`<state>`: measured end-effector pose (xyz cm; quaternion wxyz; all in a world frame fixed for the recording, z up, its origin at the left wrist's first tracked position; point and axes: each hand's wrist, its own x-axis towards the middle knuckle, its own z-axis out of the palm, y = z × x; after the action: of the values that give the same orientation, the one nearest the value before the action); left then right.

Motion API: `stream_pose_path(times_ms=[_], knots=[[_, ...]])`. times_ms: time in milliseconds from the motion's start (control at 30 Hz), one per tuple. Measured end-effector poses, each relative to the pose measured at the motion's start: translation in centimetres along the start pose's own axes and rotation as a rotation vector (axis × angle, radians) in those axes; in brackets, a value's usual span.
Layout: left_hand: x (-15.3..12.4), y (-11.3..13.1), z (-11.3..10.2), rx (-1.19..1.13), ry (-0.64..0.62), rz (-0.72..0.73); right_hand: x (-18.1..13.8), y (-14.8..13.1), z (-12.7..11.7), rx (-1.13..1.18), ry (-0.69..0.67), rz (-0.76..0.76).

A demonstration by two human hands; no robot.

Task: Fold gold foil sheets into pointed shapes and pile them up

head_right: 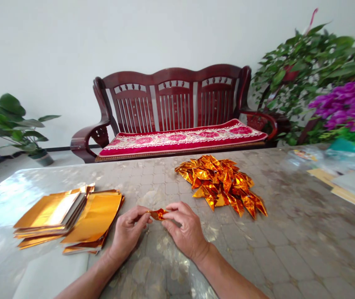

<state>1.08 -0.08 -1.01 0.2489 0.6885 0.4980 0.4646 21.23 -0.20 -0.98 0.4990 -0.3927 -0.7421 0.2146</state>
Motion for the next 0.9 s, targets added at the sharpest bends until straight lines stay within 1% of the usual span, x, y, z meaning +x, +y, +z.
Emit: stream_pose_path(times_ms=[133,267,433,567,700,900], knots=[[-0.3,-0.1,0.3,-0.037,-0.002,-0.015,0.4,-0.6,-0.4,0.089,0.009,0.033],[-0.7,-0.3,0.7,-0.110,-0.029,-0.060,0.6,-0.4,-0.2,0.096,0.038,0.048],[-0.8,-0.1,1.0,-0.167,-0.045,-0.114,0.6,-0.1,0.2,0.039,-0.069,0.010],[-0.9,-0.1,1.2,-0.219,-0.078,-0.138,0.6,-0.4,0.3,0.004,-0.115,-0.016],[-0.9,0.0,1.4,-0.222,-0.098,-0.148,0.7,-0.7,0.4,-0.059,-0.111,-0.006],[-0.7,0.7,1.2,-0.101,-0.126,-0.101,0.7,-0.9,0.5,-0.225,-0.091,-0.052]])
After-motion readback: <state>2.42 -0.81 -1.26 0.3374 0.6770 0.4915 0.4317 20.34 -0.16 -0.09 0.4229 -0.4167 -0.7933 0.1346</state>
